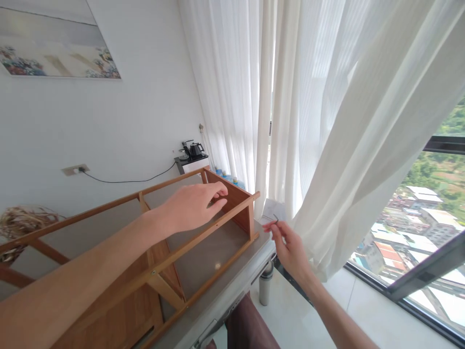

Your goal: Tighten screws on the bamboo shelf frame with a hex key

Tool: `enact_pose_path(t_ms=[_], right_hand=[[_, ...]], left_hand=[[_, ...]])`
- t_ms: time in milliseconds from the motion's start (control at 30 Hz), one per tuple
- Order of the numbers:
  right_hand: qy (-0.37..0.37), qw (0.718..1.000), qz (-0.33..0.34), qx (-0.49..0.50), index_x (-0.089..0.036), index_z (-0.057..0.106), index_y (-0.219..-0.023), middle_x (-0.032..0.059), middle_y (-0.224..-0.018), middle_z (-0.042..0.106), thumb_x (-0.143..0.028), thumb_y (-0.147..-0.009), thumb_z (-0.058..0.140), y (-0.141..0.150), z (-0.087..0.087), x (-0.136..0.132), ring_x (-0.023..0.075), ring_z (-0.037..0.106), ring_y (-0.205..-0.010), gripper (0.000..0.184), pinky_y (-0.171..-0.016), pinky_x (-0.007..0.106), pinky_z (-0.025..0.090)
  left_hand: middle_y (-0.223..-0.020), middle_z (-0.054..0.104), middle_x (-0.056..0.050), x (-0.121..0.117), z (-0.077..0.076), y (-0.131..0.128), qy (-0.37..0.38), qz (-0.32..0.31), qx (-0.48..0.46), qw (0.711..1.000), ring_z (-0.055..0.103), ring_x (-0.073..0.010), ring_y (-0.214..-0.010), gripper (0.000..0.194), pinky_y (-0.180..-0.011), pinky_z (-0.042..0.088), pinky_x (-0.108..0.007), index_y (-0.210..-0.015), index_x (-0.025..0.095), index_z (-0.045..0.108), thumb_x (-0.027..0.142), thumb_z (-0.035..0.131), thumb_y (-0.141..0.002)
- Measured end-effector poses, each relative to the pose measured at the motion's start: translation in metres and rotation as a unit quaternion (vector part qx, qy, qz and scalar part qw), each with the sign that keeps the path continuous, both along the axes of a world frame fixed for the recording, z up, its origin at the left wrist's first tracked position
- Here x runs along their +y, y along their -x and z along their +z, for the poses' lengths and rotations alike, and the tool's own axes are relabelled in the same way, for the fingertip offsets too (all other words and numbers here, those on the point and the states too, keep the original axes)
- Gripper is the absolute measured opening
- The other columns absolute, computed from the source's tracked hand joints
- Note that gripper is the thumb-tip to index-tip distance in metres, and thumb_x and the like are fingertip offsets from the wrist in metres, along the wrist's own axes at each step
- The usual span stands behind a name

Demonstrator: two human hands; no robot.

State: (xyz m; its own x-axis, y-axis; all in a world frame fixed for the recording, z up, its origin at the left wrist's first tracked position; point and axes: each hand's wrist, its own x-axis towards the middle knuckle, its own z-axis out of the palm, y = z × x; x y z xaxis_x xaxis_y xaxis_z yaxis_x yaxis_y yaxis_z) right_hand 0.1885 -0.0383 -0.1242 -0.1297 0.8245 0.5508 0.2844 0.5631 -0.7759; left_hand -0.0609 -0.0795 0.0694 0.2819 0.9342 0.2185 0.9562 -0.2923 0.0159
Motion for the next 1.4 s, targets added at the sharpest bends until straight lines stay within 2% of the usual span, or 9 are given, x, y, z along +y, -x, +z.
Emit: enact_pose_path(t_ms=[67,133,200,267,433,600,767,1133,1400], right_hand=[[-0.053,0.998,-0.04,0.016,-0.022,0.064,-0.101,0.008,-0.102,0.074,-0.044,-0.105,0.04,0.005,0.023,0.03,0.0211,0.069,-0.089,0.032,-0.079,0.035,0.054],[-0.073,0.996,-0.051,0.024,-0.022,0.062,-0.107,0.0083,-0.106,0.073,-0.043,-0.106,0.038,0.014,0.041,0.057,0.0212,0.068,-0.091,0.031,-0.08,0.036,0.053],[-0.089,0.994,-0.051,0.024,-0.022,0.06,-0.106,0.0079,-0.106,0.073,-0.041,-0.107,0.037,0.023,0.052,0.078,0.0211,0.068,-0.091,0.031,-0.079,0.035,0.052],[-0.107,0.993,-0.053,0.022,-0.022,0.059,-0.103,0.0071,-0.103,0.073,-0.039,-0.107,0.036,0.031,0.054,0.09,0.0207,0.068,-0.092,0.029,-0.081,0.035,0.052],[-0.165,0.984,-0.069,-0.008,-0.022,0.06,-0.098,0.0081,-0.094,0.067,-0.032,-0.106,0.038,0.027,0.037,0.087,0.0216,0.061,-0.089,0.025,-0.08,0.037,0.049],[-0.203,0.973,-0.002,-0.108,-0.023,0.062,-0.098,0.0043,-0.082,0.063,-0.021,-0.103,0.044,0.011,0.015,0.082,0.0193,0.056,-0.078,0.019,-0.07,0.033,0.048],[-0.209,0.966,0.011,-0.152,-0.023,0.061,-0.106,0.0048,-0.085,0.065,-0.015,-0.102,0.044,0.012,0.002,0.093,0.0199,0.056,-0.079,0.019,-0.071,0.034,0.047],[-0.227,0.957,-0.004,-0.178,-0.023,0.059,-0.109,0.0037,-0.085,0.066,-0.012,-0.101,0.047,0.013,-0.008,0.097,0.0184,0.057,-0.077,0.018,-0.073,0.032,0.045],[-0.267,0.935,-0.02,-0.233,-0.02,0.06,-0.104,0.003,-0.086,0.066,-0.01,-0.101,0.047,0.008,0.004,0.098,0.0159,0.055,-0.076,0.017,-0.071,0.031,0.041]], left_hand=[[-0.131,0.069,-0.002,0.014,-0.009,-0.01,0.008,-0.031,-0.002,0.999,0.067,-0.0232,-0.112,0.04,-0.088,0.051,-0.034,-0.127,0.028,0.059,0.051,0.044,-0.098],[-0.137,0.065,-0.006,0.034,-0.021,-0.025,-0.002,-0.039,0.003,0.999,0.062,-0.026,-0.122,0.047,-0.095,0.051,-0.037,-0.13,0.024,0.058,0.055,0.047,-0.096],[-0.132,0.067,-0.009,0.051,-0.034,-0.041,-0.022,-0.022,0.013,0.999,0.062,-0.0273,-0.122,0.046,-0.097,0.051,-0.039,-0.129,0.022,0.058,0.051,0.052,-0.094],[-0.122,0.071,-0.009,0.064,-0.045,-0.053,-0.036,-0.006,0.017,0.999,0.065,-0.0275,-0.115,0.037,-0.094,0.053,-0.04,-0.121,0.021,0.061,0.045,0.056,-0.093],[-0.096,0.074,-0.008,0.074,-0.059,-0.066,-0.07,0.017,0.037,0.997,0.07,-0.0263,-0.091,0.016,-0.082,0.054,-0.038,-0.099,0.02,0.063,0.033,0.057,-0.091],[-0.092,0.071,-0.009,0.075,-0.065,-0.07,-0.1,0.011,0.049,0.994,0.068,-0.0282,-0.093,0.012,-0.08,0.053,-0.04,-0.096,0.019,0.061,0.026,0.052,-0.093],[-0.088,0.071,-0.006,0.079,-0.068,-0.069,-0.122,0.0,0.053,0.991,0.066,-0.0277,-0.09,0.011,-0.082,0.051,-0.043,-0.092,0.02,0.06,0.027,0.051,-0.092],[-0.088,0.068,-0.006,0.083,-0.075,-0.064,-0.121,-0.008,0.037,0.992,0.063,-0.0267,-0.092,0.01,-0.087,0.049,-0.045,-0.089,0.02,0.058,0.026,0.05,-0.091],[-0.086,0.067,-0.004,0.084,-0.076,-0.064,-0.134,-0.01,0.04,0.99,0.062,-0.0264,-0.09,0.009,-0.085,0.049,-0.044,-0.089,0.02,0.057,0.026,0.051,-0.091]])
